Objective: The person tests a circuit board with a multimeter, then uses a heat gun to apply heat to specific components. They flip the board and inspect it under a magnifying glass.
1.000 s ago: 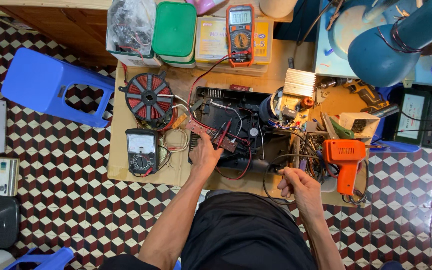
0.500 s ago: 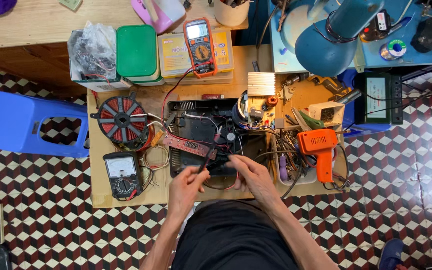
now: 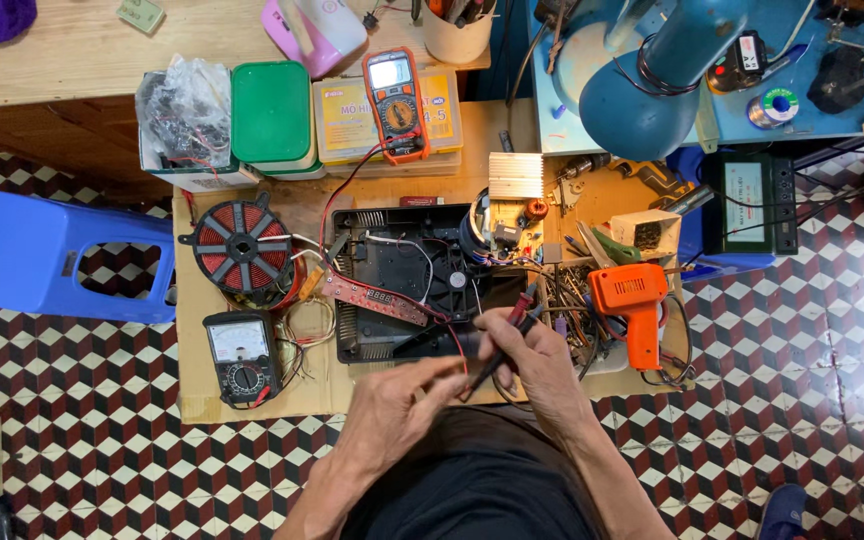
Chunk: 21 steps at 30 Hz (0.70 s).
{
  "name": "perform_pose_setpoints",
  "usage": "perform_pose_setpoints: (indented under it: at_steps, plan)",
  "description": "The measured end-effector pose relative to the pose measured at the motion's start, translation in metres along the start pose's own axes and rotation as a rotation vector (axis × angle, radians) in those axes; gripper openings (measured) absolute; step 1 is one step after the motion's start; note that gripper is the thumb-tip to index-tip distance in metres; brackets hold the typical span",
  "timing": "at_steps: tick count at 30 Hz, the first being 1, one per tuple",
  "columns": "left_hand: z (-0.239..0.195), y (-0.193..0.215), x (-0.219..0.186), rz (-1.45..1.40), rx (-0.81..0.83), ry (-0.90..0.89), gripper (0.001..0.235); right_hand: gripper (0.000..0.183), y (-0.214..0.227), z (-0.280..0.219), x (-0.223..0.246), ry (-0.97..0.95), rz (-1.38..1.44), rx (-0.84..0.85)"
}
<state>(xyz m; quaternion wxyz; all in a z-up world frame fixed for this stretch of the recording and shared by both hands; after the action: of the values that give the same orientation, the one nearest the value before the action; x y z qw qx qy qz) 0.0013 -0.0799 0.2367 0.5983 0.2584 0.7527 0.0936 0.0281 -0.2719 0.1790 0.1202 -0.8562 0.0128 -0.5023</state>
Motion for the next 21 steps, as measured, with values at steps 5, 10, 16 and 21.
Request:
perform_pose_setpoints:
  at_steps: [5, 10, 16, 21]
  plan:
    - [0.012, 0.011, -0.038, 0.395, -0.169, -0.719, 0.052, 0.034, 0.020, 0.001, -0.022, 0.157, -0.825, 0.108]
    - [0.034, -0.006, -0.029, 0.501, 0.081, -0.890, 0.058, 0.024, 0.001, -0.003, -0.022, 0.287, -1.368, 0.351]
    - [0.046, -0.002, -0.008, 0.494, 0.106, -0.939, 0.043, 0.039, -0.001, -0.011, 0.003, -0.022, -0.730, 0.221]
    - [0.055, 0.024, 0.010, 0.537, -0.160, -0.873, 0.040, 0.045, 0.011, -0.014, 0.003, -0.133, -0.249, 0.052]
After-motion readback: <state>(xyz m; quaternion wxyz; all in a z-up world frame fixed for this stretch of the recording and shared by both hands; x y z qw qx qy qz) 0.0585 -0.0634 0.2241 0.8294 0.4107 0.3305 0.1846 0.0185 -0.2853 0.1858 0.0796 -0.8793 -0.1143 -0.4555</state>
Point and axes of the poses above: each hand's wrist, its own z-axis towards the middle knuckle, its own y-axis out of the back of the hand, x = y × z, the point moved 4 cm from there along z, towards the middle knuckle, and after that the axes turned 4 degrees about y, right-handed, at the moved point
